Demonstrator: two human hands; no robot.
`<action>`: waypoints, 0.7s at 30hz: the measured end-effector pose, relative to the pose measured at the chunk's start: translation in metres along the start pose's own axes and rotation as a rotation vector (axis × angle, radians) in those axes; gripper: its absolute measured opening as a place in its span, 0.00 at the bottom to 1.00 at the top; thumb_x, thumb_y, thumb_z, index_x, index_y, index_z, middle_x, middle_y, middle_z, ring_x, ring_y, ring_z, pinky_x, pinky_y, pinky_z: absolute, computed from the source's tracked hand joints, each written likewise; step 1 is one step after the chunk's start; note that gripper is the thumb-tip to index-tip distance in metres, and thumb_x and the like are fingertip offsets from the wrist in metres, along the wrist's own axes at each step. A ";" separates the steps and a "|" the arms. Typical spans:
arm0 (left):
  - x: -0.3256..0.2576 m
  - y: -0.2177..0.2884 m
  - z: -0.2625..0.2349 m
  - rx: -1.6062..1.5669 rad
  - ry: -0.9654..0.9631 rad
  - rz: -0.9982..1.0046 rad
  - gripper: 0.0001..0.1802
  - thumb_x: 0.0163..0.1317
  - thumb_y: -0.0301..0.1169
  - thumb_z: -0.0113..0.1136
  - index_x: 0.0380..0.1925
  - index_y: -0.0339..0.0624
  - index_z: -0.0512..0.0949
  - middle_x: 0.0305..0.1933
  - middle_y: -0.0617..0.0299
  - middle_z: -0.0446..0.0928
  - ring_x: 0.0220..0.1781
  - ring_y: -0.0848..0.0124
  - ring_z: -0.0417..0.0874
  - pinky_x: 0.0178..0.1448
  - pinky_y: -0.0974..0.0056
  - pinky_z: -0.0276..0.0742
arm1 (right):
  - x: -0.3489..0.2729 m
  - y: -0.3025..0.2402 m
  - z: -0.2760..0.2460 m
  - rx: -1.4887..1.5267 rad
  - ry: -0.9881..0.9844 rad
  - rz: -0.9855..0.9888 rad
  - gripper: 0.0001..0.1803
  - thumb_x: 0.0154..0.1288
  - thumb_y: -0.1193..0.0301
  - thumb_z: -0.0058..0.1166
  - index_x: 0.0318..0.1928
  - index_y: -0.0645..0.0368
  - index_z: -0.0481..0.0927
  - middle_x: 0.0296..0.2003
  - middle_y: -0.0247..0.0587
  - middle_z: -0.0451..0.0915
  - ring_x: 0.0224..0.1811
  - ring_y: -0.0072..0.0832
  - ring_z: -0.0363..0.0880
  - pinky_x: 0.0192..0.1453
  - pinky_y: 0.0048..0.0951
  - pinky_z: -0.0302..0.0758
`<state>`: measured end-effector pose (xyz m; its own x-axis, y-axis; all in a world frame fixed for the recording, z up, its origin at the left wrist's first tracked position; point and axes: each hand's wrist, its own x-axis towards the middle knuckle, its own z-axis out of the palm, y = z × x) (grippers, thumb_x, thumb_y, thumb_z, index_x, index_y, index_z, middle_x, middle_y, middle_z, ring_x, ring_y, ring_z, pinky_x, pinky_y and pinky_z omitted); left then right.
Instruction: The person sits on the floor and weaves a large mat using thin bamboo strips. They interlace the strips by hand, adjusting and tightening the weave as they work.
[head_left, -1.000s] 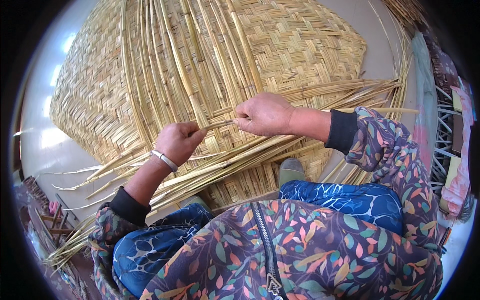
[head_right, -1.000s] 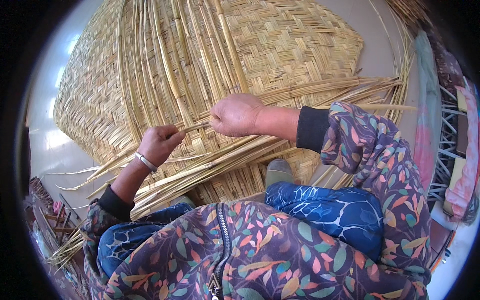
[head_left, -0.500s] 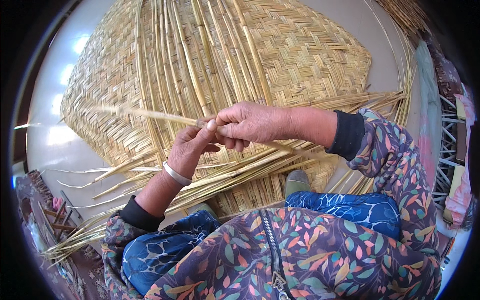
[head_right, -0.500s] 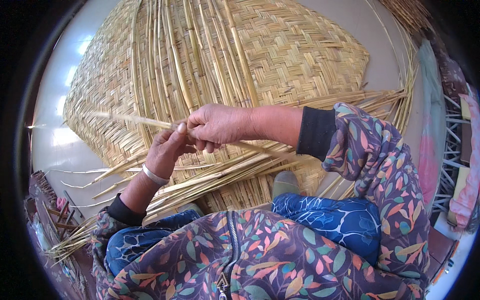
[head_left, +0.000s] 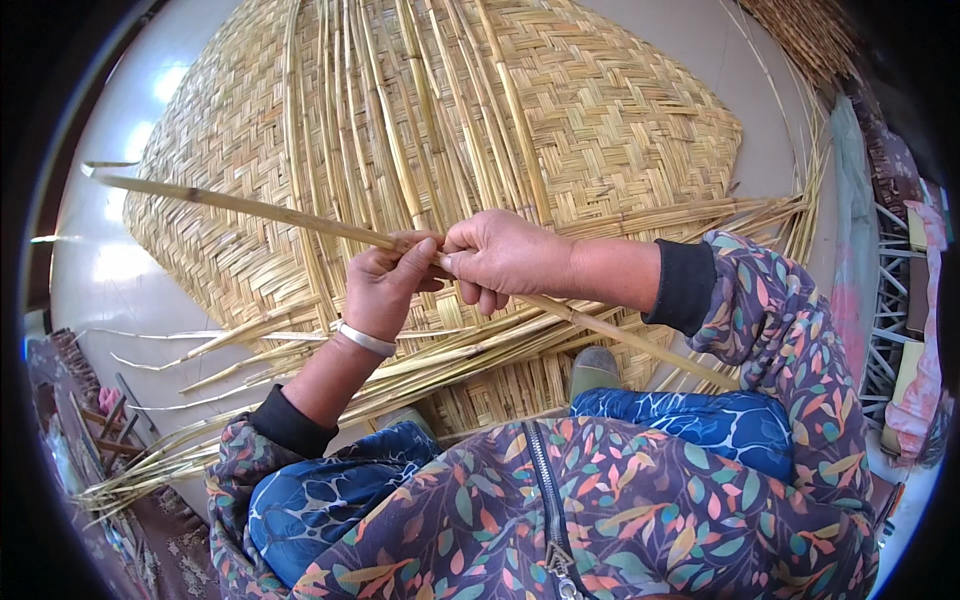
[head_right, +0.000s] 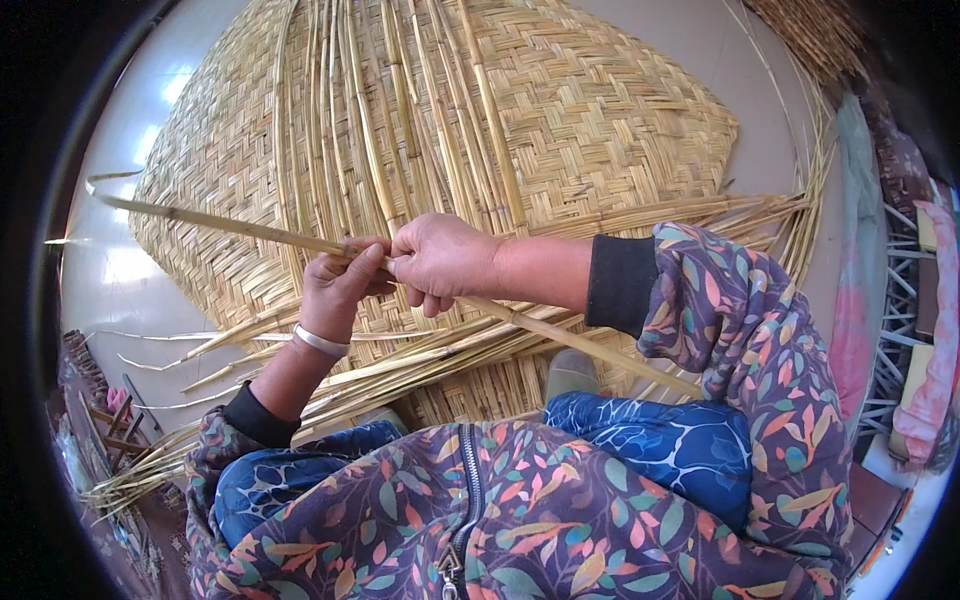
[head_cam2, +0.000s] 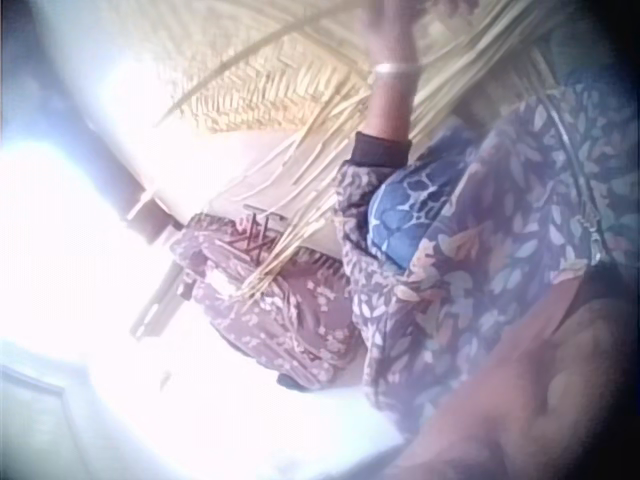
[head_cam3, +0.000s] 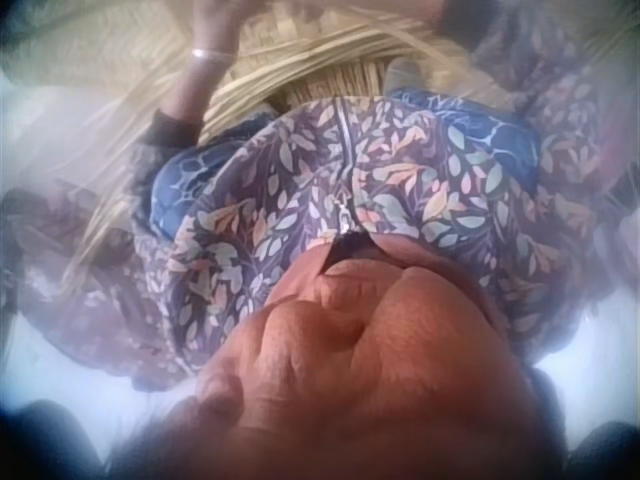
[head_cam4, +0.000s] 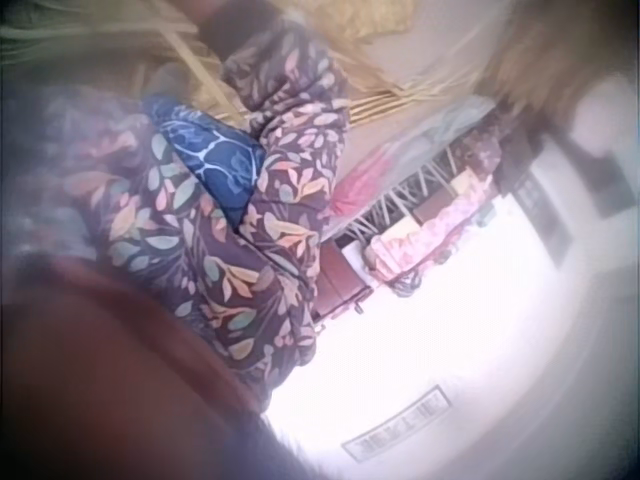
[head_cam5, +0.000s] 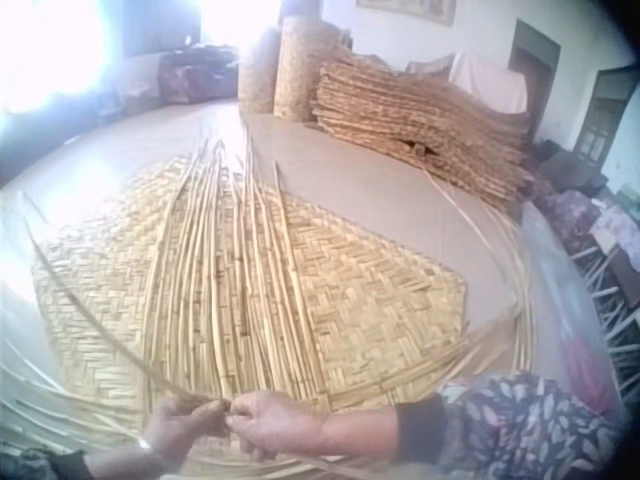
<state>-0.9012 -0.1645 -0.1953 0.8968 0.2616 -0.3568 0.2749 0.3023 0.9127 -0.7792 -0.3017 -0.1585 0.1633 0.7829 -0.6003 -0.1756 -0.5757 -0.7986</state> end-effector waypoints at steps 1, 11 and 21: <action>-0.001 0.005 0.000 -0.065 0.005 -0.067 0.13 0.63 0.34 0.55 0.42 0.35 0.76 0.36 0.58 0.80 0.36 0.72 0.82 0.39 0.70 0.79 | 0.000 0.000 0.000 0.003 -0.005 -0.006 0.13 0.67 0.66 0.44 0.33 0.63 0.74 0.23 0.40 0.78 0.21 0.23 0.80 0.22 0.20 0.76; -0.001 0.002 -0.007 -0.275 -0.002 -0.255 0.11 0.60 0.35 0.59 0.37 0.39 0.77 0.32 0.61 0.80 0.33 0.75 0.81 0.37 0.72 0.78 | -0.003 0.013 -0.006 0.015 -0.030 -0.019 0.12 0.67 0.65 0.44 0.33 0.62 0.73 0.23 0.39 0.78 0.21 0.24 0.80 0.22 0.21 0.76; -0.002 -0.001 0.005 -0.009 0.033 -0.066 0.11 0.60 0.33 0.59 0.36 0.37 0.77 0.26 0.63 0.78 0.27 0.76 0.80 0.33 0.73 0.76 | 0.003 0.015 -0.001 -0.020 0.006 -0.024 0.12 0.66 0.65 0.44 0.32 0.62 0.73 0.20 0.39 0.77 0.18 0.24 0.79 0.20 0.22 0.75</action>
<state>-0.9014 -0.1699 -0.1947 0.8646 0.2712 -0.4229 0.3300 0.3282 0.8851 -0.7802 -0.3084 -0.1723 0.1736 0.7952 -0.5809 -0.1521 -0.5611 -0.8136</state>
